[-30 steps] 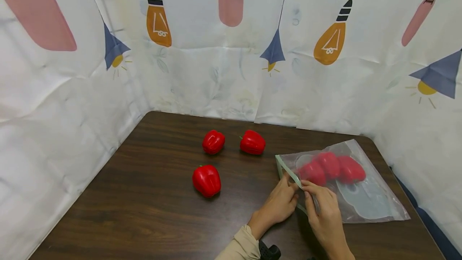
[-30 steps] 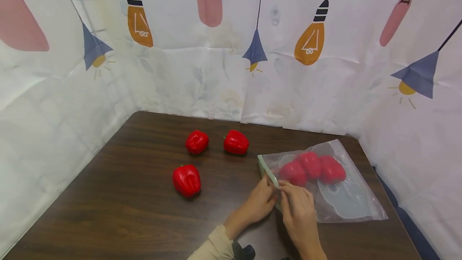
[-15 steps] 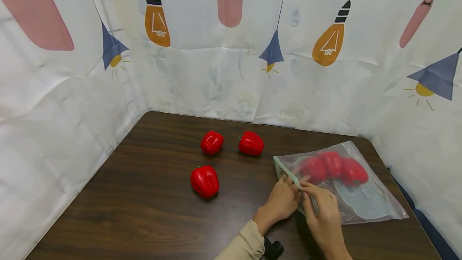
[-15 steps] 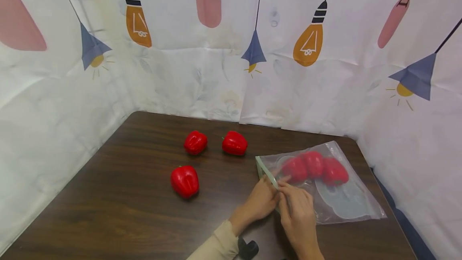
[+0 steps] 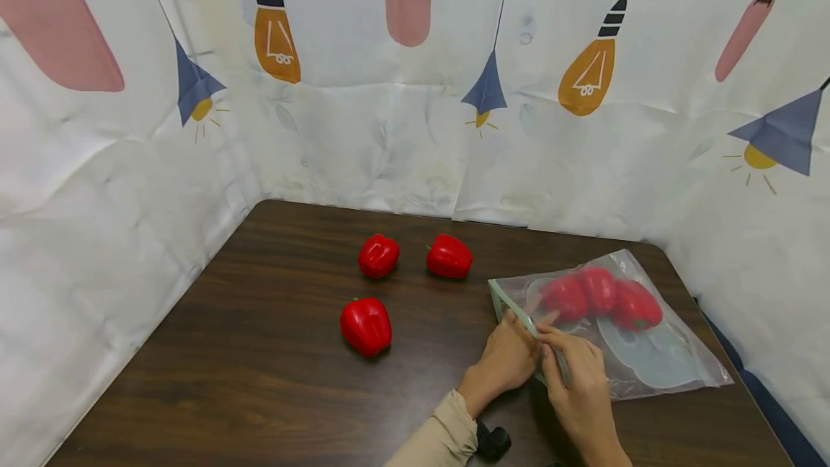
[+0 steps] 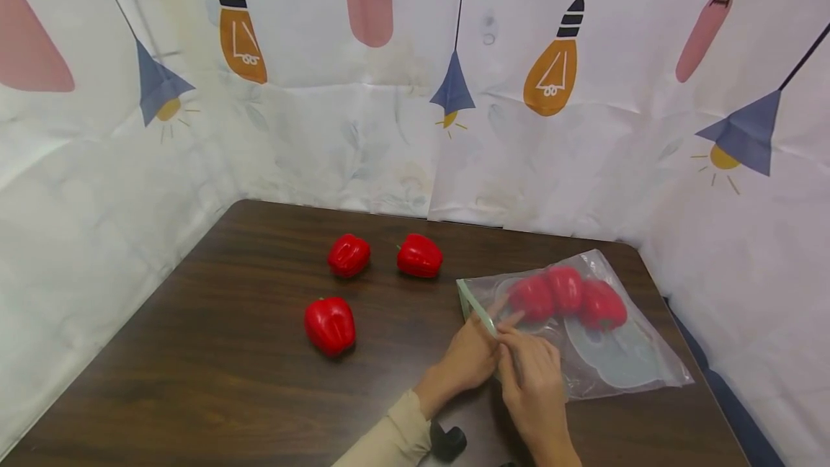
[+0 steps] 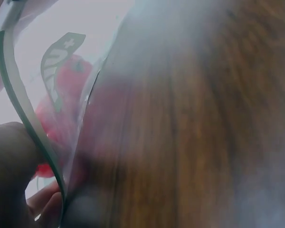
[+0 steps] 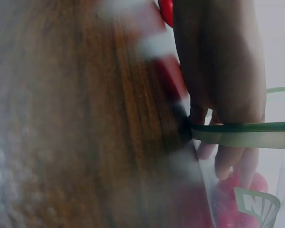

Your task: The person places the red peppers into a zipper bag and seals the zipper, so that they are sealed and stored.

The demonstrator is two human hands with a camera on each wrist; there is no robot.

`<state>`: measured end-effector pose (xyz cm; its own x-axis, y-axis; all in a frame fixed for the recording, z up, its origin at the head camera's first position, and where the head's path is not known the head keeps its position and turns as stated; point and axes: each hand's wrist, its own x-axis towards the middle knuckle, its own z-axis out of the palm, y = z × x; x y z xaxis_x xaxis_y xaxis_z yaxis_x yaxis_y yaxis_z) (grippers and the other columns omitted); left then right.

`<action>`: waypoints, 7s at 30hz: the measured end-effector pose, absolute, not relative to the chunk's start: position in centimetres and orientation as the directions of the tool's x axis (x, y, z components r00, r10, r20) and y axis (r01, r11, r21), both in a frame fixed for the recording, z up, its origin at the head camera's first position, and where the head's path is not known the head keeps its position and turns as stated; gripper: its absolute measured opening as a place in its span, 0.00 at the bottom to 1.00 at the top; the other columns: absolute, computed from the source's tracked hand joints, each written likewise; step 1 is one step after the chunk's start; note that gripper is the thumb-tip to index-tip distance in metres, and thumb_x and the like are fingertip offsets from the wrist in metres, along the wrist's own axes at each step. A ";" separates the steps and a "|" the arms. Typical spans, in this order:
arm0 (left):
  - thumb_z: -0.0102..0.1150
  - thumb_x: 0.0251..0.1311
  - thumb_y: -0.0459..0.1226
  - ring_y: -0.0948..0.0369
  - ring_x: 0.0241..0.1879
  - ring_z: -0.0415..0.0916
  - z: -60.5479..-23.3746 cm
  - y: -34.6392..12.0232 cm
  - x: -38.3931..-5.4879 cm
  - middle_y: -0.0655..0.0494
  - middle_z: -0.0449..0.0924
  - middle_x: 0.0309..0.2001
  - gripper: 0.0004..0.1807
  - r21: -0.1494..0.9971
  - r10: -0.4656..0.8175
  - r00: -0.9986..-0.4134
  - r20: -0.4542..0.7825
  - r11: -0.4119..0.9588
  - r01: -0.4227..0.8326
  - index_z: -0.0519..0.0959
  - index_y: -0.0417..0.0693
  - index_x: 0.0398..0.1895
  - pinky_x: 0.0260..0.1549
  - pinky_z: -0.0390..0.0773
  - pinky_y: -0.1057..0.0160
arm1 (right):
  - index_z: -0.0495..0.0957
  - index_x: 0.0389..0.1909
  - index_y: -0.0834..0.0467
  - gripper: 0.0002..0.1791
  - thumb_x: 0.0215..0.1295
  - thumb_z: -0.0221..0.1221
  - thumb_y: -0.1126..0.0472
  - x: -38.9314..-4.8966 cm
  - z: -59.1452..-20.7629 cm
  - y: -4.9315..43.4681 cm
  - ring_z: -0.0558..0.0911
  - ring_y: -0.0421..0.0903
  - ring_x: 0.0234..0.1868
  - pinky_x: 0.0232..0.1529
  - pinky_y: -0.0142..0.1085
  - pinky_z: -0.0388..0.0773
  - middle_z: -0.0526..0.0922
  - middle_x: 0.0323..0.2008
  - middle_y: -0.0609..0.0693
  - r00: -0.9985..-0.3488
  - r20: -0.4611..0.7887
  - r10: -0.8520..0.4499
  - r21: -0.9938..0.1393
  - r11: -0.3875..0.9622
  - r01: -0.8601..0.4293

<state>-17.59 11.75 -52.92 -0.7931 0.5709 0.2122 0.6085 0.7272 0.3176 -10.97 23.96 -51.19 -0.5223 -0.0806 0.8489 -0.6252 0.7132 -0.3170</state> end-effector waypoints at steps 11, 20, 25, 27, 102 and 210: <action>0.48 0.80 0.46 0.61 0.52 0.69 -52.6 9.7 -16.7 0.62 0.79 0.63 0.16 0.245 0.616 -0.708 0.345 0.669 0.702 0.86 0.62 0.56 0.49 0.76 0.66 | 0.85 0.44 0.67 0.18 0.80 0.54 0.56 -10.8 -51.2 24.0 0.83 0.47 0.48 0.66 0.28 0.62 0.90 0.48 0.60 -0.555 0.830 -0.057 -0.353 0.716 -0.602; 0.45 0.81 0.49 0.56 0.67 0.71 -51.4 6.8 -15.5 0.61 0.69 0.75 0.22 0.262 0.624 -0.734 0.268 0.686 0.678 0.73 0.66 0.73 0.61 0.79 0.54 | 0.84 0.45 0.67 0.19 0.81 0.53 0.55 -10.7 -51.2 23.9 0.83 0.49 0.47 0.66 0.28 0.62 0.90 0.47 0.59 -0.558 0.828 -0.060 -0.349 0.724 -0.595; 0.48 0.80 0.49 0.57 0.66 0.72 -50.2 4.8 -15.2 0.59 0.72 0.73 0.21 0.184 0.619 -0.737 0.271 0.719 0.671 0.74 0.65 0.72 0.62 0.78 0.53 | 0.85 0.45 0.67 0.19 0.81 0.54 0.54 -10.9 -51.1 24.1 0.83 0.49 0.45 0.65 0.28 0.63 0.90 0.47 0.59 -0.548 0.834 -0.064 -0.337 0.726 -0.599; 0.50 0.79 0.49 0.56 0.66 0.72 -49.7 3.9 -15.1 0.58 0.74 0.71 0.22 0.151 0.615 -0.739 0.275 0.732 0.665 0.74 0.64 0.72 0.62 0.77 0.53 | 0.85 0.45 0.66 0.19 0.81 0.54 0.54 -10.9 -51.1 24.1 0.83 0.50 0.45 0.64 0.28 0.63 0.90 0.46 0.59 -0.538 0.841 -0.063 -0.332 0.725 -0.603; 0.47 0.70 0.39 0.47 0.55 0.77 -49.5 -10.5 -17.6 0.49 0.82 0.56 0.19 0.717 -0.129 -0.979 0.160 0.696 0.025 0.85 0.54 0.56 0.53 0.80 0.40 | 0.85 0.47 0.65 0.14 0.77 0.55 0.59 -10.8 -51.2 24.1 0.83 0.48 0.47 0.65 0.28 0.62 0.90 0.47 0.57 -0.565 0.822 -0.068 -0.352 0.720 -0.598; 0.70 0.65 0.43 0.61 0.22 0.83 -49.8 6.5 -16.9 0.48 0.85 0.39 0.17 0.986 0.118 -0.981 -0.154 -0.042 -0.160 0.80 0.37 0.43 0.30 0.89 0.57 | 0.85 0.49 0.64 0.17 0.58 0.64 0.74 -10.8 -51.2 24.0 0.83 0.49 0.46 0.64 0.29 0.62 0.90 0.45 0.54 -0.577 0.815 -0.053 -0.357 0.737 -0.573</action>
<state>-16.87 6.55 -49.76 -0.9811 0.1179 -0.1536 -0.1595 -0.0422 0.9863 -10.79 23.97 -51.16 -0.5766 -0.0533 0.8153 -0.5733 0.7374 -0.3572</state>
